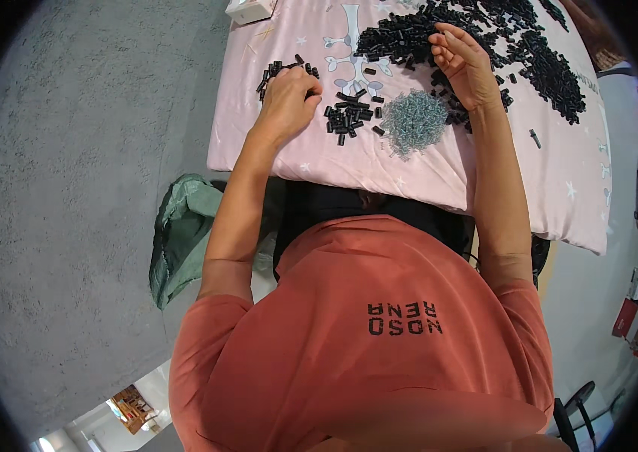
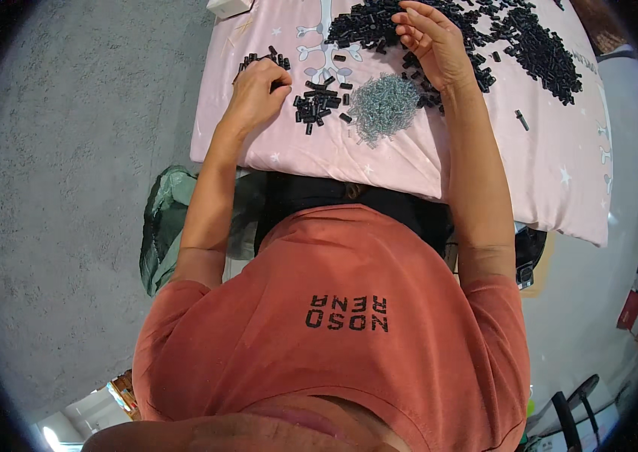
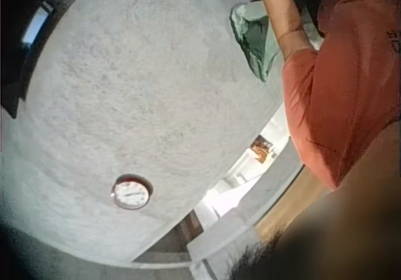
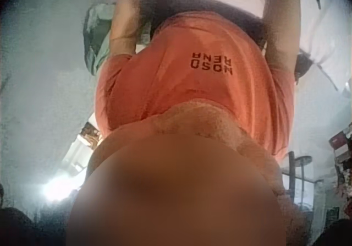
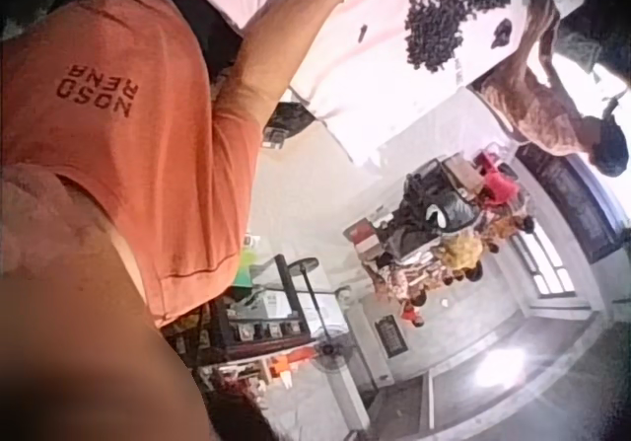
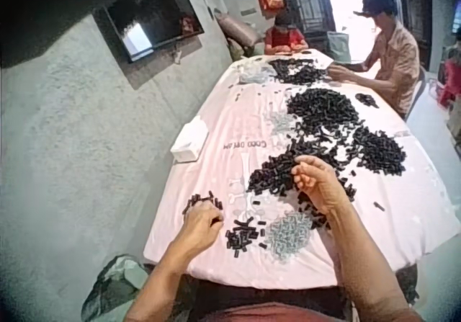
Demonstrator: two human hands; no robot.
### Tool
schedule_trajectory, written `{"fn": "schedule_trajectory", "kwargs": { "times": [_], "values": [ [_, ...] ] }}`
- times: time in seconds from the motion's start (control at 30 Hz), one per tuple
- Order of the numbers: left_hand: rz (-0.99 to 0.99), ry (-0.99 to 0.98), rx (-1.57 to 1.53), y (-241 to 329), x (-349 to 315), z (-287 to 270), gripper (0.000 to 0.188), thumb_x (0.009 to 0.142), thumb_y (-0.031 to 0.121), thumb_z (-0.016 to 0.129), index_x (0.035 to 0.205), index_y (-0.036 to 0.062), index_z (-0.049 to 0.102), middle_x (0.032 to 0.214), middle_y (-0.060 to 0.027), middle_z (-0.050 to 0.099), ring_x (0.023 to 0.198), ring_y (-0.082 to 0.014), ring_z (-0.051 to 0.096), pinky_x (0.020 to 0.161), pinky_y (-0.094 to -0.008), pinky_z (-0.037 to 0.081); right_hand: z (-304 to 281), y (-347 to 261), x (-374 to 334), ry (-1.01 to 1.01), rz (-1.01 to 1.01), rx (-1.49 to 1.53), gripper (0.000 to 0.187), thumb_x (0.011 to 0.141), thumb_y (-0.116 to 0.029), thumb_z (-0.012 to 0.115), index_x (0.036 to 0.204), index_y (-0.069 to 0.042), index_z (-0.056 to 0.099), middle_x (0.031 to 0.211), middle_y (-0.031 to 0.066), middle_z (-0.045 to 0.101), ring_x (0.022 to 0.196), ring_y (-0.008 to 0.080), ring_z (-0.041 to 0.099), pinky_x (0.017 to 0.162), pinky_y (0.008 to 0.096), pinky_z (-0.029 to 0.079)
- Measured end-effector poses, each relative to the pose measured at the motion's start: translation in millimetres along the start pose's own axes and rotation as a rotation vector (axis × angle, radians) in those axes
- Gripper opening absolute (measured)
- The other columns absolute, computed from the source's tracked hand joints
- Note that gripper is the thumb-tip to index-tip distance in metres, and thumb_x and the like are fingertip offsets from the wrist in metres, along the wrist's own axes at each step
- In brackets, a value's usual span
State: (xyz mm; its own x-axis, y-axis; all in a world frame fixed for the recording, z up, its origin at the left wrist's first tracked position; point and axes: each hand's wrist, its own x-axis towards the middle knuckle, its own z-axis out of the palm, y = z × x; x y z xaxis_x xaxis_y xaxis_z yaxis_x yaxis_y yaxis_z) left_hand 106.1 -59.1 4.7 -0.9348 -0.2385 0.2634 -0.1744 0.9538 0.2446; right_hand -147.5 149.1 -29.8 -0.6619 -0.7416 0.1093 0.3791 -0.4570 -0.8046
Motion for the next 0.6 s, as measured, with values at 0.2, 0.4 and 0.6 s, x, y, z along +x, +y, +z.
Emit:
{"fn": "schedule_trajectory", "kwargs": {
  "times": [0.2, 0.4, 0.6],
  "values": [
    [-0.010, -0.037, -0.021, 1.2, 2.6, 2.3, 0.004, 0.078, 0.008, 0.059, 0.079, 0.0048, 0.062, 0.083, -0.0136, 0.058, 0.087, -0.0331, 0.055, 0.078, -0.0432, 0.043, -0.4, 0.1, 0.0, 0.000, -0.003, 0.015, 0.033, 0.091, -0.013, 0.060, 0.120, 0.002, 0.056, 0.101, 0.0094, 0.065, 0.083, 0.0119, 0.060, 0.074, 0.0214, 0.050],
    [-0.208, 0.145, -0.195, 0.1, 28.1, 8.3, 0.007, 0.083, 0.007, 0.055, 0.087, 0.0026, 0.059, 0.088, -0.0169, 0.060, 0.086, -0.0354, 0.059, 0.077, -0.0422, 0.046, -2.2, 1.9, 0.3, 0.000, 0.004, 0.014, 0.032, 0.091, -0.012, 0.059, 0.120, 0.002, 0.056, 0.101, 0.0095, 0.065, 0.083, 0.0119, 0.060, 0.075, 0.0215, 0.050],
    [-0.045, 0.172, -0.126, -38.7, 64.2, 19.8, 0.012, 0.084, 0.005, 0.055, 0.091, 0.0045, 0.065, 0.090, -0.0147, 0.062, 0.086, -0.0332, 0.061, 0.078, -0.0395, 0.048, -1.6, 0.5, 0.8, 0.001, 0.005, 0.005, 0.032, 0.091, -0.012, 0.059, 0.121, 0.001, 0.057, 0.101, 0.0092, 0.065, 0.083, 0.0117, 0.060, 0.074, 0.0215, 0.050]
  ]
}}
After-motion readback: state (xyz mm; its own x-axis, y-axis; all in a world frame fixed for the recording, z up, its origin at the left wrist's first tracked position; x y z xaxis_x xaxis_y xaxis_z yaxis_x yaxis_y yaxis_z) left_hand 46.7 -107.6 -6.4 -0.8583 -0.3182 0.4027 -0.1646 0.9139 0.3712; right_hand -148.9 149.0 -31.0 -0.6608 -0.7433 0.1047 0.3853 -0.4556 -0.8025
